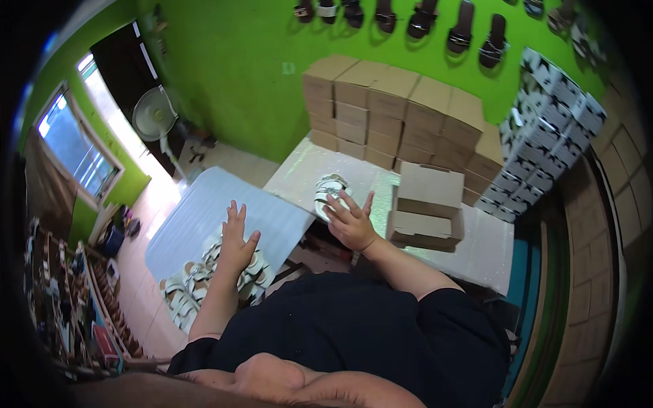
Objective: Packing finished white sandals into shoe boxes and organizing them in a warehouse setting.
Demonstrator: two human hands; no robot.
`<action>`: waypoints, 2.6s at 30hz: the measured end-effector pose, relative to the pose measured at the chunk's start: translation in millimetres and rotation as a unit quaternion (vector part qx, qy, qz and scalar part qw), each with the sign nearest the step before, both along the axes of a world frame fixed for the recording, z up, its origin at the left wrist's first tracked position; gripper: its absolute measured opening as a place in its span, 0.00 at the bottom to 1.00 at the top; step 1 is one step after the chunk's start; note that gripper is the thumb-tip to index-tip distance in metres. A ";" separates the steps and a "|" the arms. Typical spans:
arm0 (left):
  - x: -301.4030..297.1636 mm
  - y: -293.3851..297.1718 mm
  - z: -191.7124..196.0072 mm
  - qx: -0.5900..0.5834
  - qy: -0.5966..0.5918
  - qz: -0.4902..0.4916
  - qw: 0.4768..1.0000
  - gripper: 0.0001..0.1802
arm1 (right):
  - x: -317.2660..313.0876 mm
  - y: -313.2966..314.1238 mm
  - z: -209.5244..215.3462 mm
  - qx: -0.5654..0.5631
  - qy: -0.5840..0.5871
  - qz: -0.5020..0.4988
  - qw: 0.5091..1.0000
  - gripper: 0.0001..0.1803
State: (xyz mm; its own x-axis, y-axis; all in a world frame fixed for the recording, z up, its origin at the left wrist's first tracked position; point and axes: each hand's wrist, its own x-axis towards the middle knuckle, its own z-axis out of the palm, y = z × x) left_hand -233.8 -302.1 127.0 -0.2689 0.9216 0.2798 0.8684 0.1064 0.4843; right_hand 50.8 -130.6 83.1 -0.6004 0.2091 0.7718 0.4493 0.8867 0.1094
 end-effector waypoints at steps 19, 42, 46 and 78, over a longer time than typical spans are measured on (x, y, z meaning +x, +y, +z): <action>281.8 196.2 -61.3 -0.148 0.034 -0.258 0.954 0.42 | 260.4 88.0 -71.8 -0.108 -0.086 -0.221 0.965 0.18; 283.0 222.5 -150.5 -0.262 0.157 -0.216 0.927 0.36 | 243.5 163.3 -142.2 -0.386 -0.174 -0.064 0.904 0.31; 274.8 226.0 -144.9 -0.270 0.164 -0.236 0.919 0.37 | 281.8 176.7 -136.7 -0.402 -0.226 -0.119 0.879 0.22; 329.3 302.6 -156.6 -0.093 0.195 -0.397 0.892 0.06 | 306.1 123.3 -129.9 -0.391 -0.239 -0.144 0.877 0.13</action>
